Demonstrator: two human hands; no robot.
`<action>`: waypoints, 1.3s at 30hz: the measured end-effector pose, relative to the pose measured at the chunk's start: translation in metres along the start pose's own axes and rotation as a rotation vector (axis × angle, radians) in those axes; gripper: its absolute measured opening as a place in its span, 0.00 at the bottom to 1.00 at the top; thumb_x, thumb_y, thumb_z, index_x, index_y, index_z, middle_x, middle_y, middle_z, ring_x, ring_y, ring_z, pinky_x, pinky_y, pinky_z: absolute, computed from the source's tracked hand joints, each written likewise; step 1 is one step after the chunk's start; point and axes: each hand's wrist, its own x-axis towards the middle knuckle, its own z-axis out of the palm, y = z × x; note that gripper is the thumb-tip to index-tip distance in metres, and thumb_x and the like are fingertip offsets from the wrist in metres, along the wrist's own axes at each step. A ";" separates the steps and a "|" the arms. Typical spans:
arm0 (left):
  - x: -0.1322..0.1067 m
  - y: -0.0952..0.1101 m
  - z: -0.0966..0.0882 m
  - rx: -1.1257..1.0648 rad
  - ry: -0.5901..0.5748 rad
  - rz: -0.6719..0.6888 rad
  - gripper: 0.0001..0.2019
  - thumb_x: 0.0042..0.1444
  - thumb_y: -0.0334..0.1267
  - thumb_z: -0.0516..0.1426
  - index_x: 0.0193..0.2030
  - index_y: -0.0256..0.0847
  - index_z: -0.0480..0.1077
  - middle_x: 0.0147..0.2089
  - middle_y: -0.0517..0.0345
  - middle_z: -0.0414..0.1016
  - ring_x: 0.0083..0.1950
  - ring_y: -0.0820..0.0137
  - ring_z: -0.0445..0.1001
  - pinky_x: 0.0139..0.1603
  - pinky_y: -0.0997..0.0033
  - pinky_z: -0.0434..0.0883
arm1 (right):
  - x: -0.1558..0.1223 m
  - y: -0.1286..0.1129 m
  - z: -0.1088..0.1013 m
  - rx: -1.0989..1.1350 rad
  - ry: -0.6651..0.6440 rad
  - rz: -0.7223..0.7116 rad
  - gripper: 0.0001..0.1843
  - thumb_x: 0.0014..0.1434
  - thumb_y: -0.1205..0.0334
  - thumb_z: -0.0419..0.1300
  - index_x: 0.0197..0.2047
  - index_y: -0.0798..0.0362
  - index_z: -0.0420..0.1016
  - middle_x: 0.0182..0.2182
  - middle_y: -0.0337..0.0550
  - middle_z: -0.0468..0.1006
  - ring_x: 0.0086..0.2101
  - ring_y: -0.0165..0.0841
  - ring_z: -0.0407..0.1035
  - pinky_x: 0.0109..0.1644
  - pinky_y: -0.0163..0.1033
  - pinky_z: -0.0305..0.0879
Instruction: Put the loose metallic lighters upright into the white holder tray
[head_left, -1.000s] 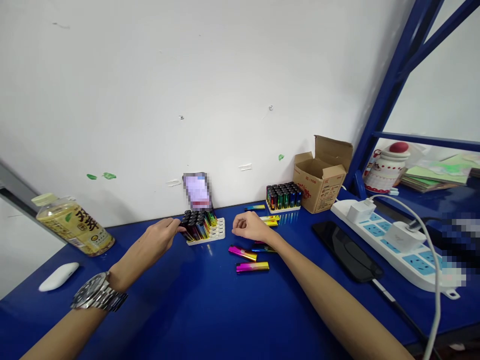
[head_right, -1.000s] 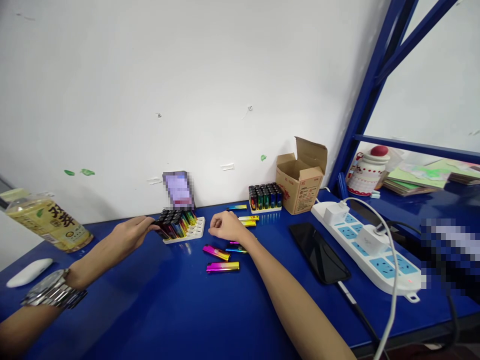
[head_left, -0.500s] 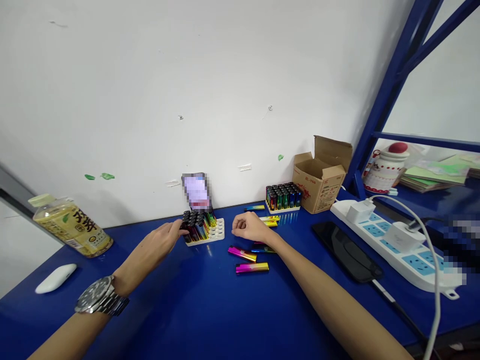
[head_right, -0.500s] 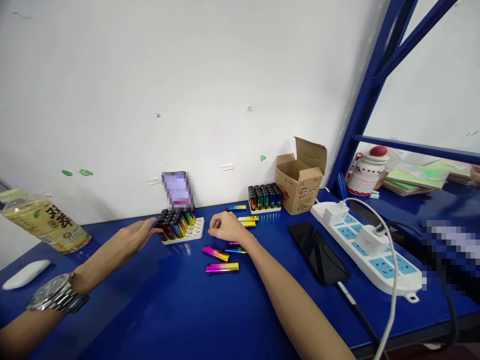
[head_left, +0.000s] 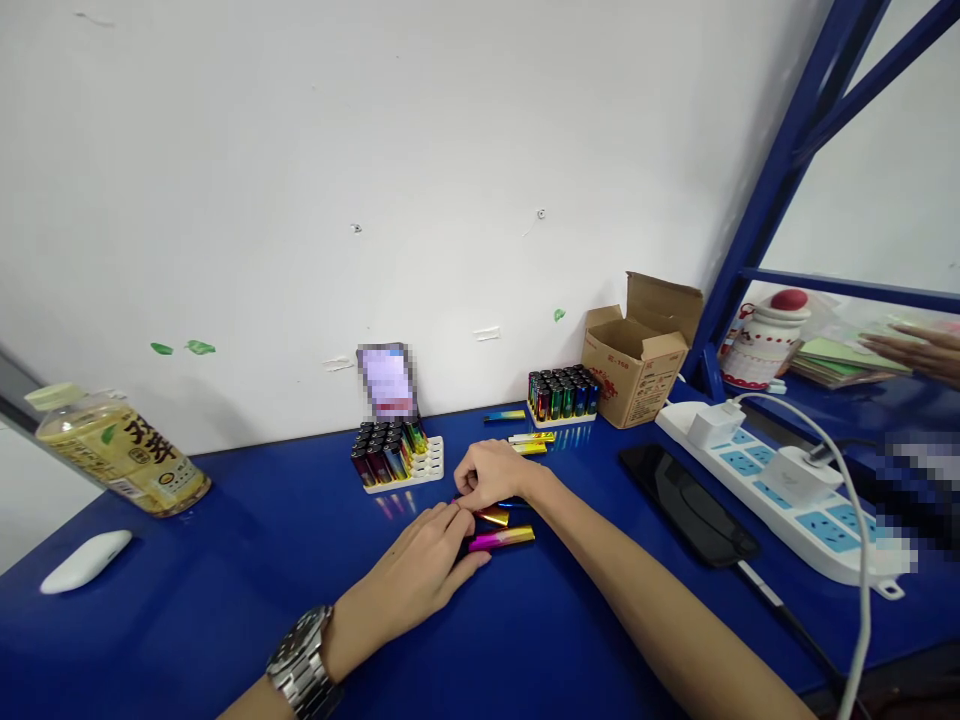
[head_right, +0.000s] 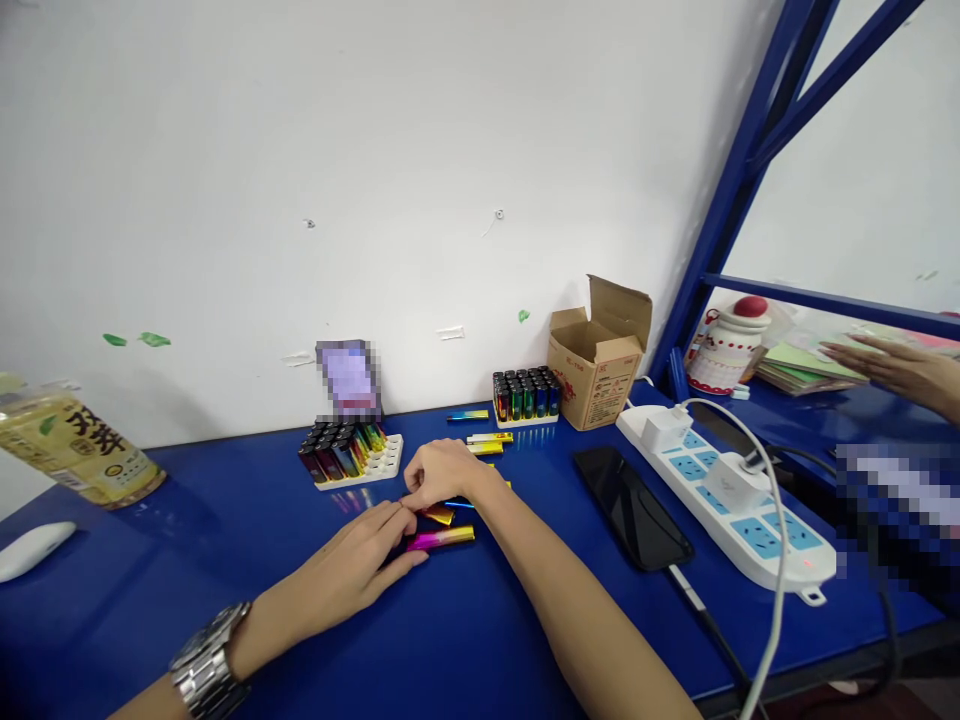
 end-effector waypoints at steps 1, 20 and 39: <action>0.001 -0.002 -0.002 -0.070 -0.033 -0.035 0.12 0.60 0.48 0.51 0.35 0.41 0.67 0.35 0.55 0.71 0.35 0.67 0.70 0.37 0.67 0.67 | 0.000 -0.001 0.000 -0.018 -0.012 0.009 0.10 0.43 0.57 0.65 0.17 0.51 0.72 0.14 0.30 0.67 0.20 0.25 0.59 0.26 0.33 0.47; 0.056 -0.010 -0.015 -1.419 0.506 -0.446 0.19 0.52 0.54 0.59 0.38 0.40 0.66 0.29 0.62 0.68 0.25 0.75 0.70 0.19 0.77 0.69 | 0.013 0.022 0.014 0.880 0.616 0.050 0.17 0.63 0.42 0.46 0.40 0.48 0.54 0.22 0.31 0.70 0.25 0.30 0.67 0.31 0.35 0.63; 0.057 -0.021 0.022 -0.980 0.476 -0.463 0.19 0.50 0.50 0.56 0.19 0.43 0.52 0.14 0.72 0.50 0.12 0.82 0.47 0.12 0.79 0.46 | 0.007 0.017 0.009 1.071 0.440 0.294 0.28 0.58 0.37 0.45 0.19 0.50 0.56 0.11 0.29 0.46 0.12 0.23 0.40 0.16 0.32 0.39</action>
